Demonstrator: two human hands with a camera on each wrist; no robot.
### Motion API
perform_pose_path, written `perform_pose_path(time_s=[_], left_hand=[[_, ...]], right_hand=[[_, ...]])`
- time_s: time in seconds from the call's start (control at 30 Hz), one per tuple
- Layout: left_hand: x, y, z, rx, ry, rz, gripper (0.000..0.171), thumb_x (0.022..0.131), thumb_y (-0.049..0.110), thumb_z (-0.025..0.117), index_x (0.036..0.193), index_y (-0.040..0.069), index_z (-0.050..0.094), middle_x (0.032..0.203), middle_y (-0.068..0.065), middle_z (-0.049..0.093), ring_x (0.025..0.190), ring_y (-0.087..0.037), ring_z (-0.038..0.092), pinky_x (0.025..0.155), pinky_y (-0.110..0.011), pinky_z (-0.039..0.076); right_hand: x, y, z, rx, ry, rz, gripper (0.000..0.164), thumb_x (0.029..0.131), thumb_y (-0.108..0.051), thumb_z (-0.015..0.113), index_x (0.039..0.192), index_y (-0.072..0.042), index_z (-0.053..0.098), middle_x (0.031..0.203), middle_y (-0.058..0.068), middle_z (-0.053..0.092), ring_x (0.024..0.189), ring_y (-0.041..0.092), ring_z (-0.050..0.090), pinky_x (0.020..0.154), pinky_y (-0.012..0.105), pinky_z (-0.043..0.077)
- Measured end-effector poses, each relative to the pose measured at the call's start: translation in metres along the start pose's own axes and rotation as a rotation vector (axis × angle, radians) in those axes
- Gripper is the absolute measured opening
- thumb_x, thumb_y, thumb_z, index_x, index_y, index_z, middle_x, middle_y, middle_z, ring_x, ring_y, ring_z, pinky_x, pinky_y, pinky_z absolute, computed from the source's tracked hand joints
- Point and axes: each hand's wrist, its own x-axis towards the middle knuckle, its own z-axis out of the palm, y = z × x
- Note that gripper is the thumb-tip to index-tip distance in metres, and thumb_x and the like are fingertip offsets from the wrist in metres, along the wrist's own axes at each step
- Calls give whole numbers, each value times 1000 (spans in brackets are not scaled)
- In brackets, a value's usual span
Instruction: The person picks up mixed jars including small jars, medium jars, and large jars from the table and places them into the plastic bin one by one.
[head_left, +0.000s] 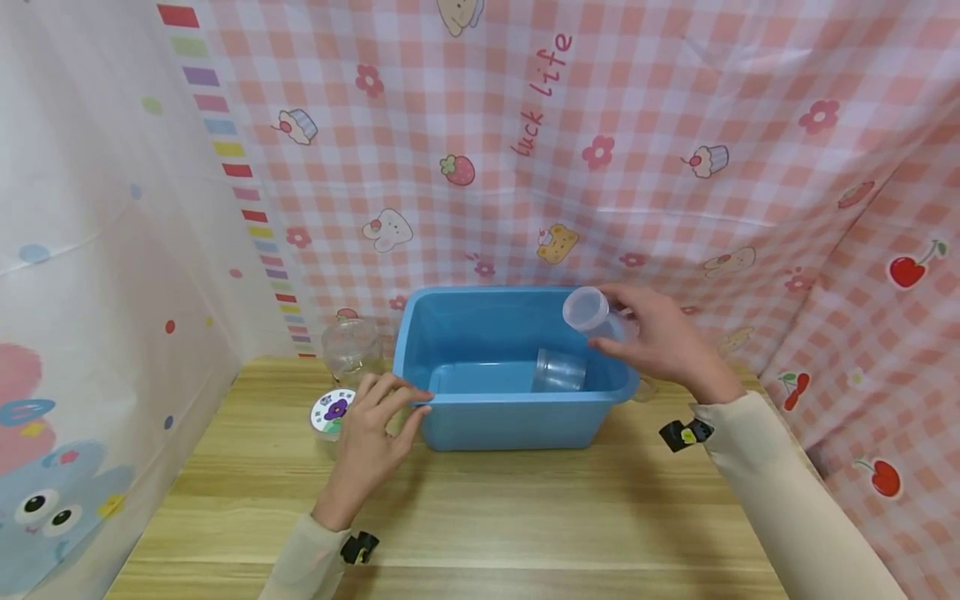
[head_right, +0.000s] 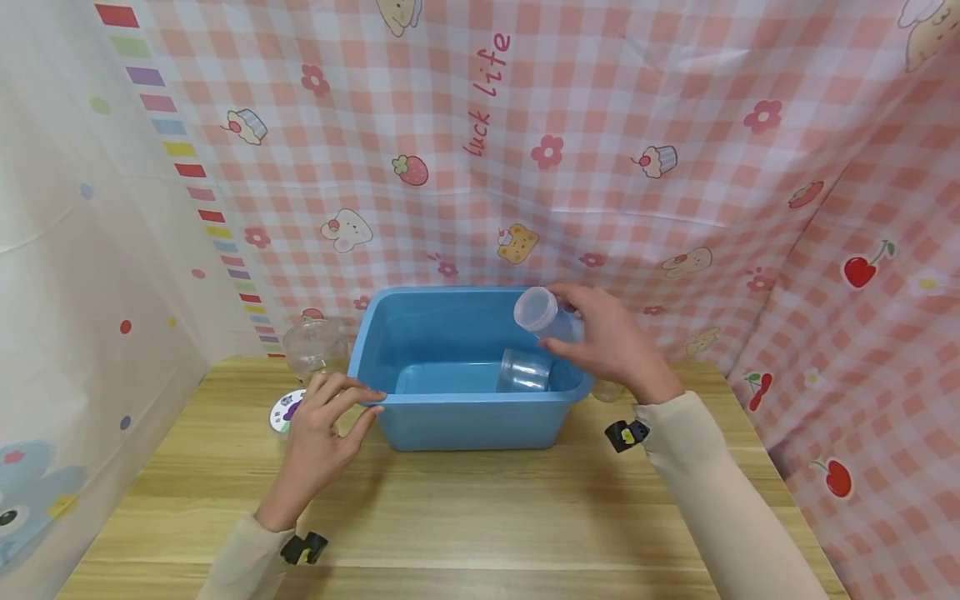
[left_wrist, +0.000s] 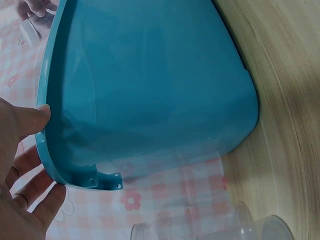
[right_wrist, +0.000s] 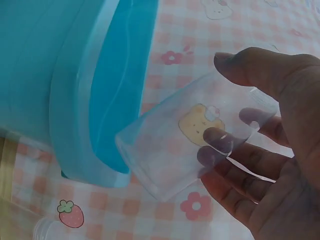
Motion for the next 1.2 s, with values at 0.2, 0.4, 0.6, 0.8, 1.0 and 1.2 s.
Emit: perform_pose_path(time_s=[0.2, 0.4, 0.6, 0.8, 1.0, 1.2], left_hand=[[0, 0, 1, -3, -1, 15, 13, 87, 14, 83, 98, 18, 79, 96, 2, 67, 94, -18, 52, 79, -29, 44], [-1, 1, 1, -8, -2, 4, 12, 87, 14, 83, 98, 16, 79, 96, 2, 68, 95, -18, 53, 79, -30, 45], [0, 1, 1, -10, -2, 3, 12, 87, 14, 83, 98, 16, 79, 96, 3, 68, 95, -18, 53, 79, -30, 45], [0, 1, 1, -8, 12, 22, 12, 86, 13, 83, 97, 16, 79, 96, 2, 68, 94, -18, 53, 79, -29, 45], [0, 1, 0, -6, 16, 19, 12, 86, 14, 83, 97, 17, 79, 96, 2, 68, 94, -18, 54, 79, -30, 45], [0, 0, 0, -4, 18, 17, 13, 86, 13, 83, 97, 17, 79, 96, 2, 68, 94, -19, 53, 79, -30, 45]], right_hand=[[2, 0, 6, -45, -85, 34, 63, 85, -27, 85, 139, -8, 59, 126, 13, 68, 113, 34, 64, 93, 52, 56], [3, 1, 11, -45, -141, 50, 67, 84, -27, 86, 142, -6, 59, 132, 14, 67, 118, 34, 64, 98, 53, 53], [1, 1, 11, -50, -165, 74, 73, 85, -35, 86, 146, -10, 55, 136, 15, 65, 124, 34, 62, 102, 54, 50], [-3, 2, 11, -51, -164, 105, 73, 86, -39, 84, 146, -9, 55, 143, 16, 60, 126, 38, 57, 101, 55, 49], [-8, 9, 13, -27, -114, 116, 80, 88, -42, 81, 153, -10, 45, 154, 19, 48, 137, 42, 44, 110, 64, 38], [-14, 20, 17, -28, 6, 94, 89, 84, -41, 85, 157, -17, 40, 157, 17, 44, 143, 43, 37, 112, 70, 33]])
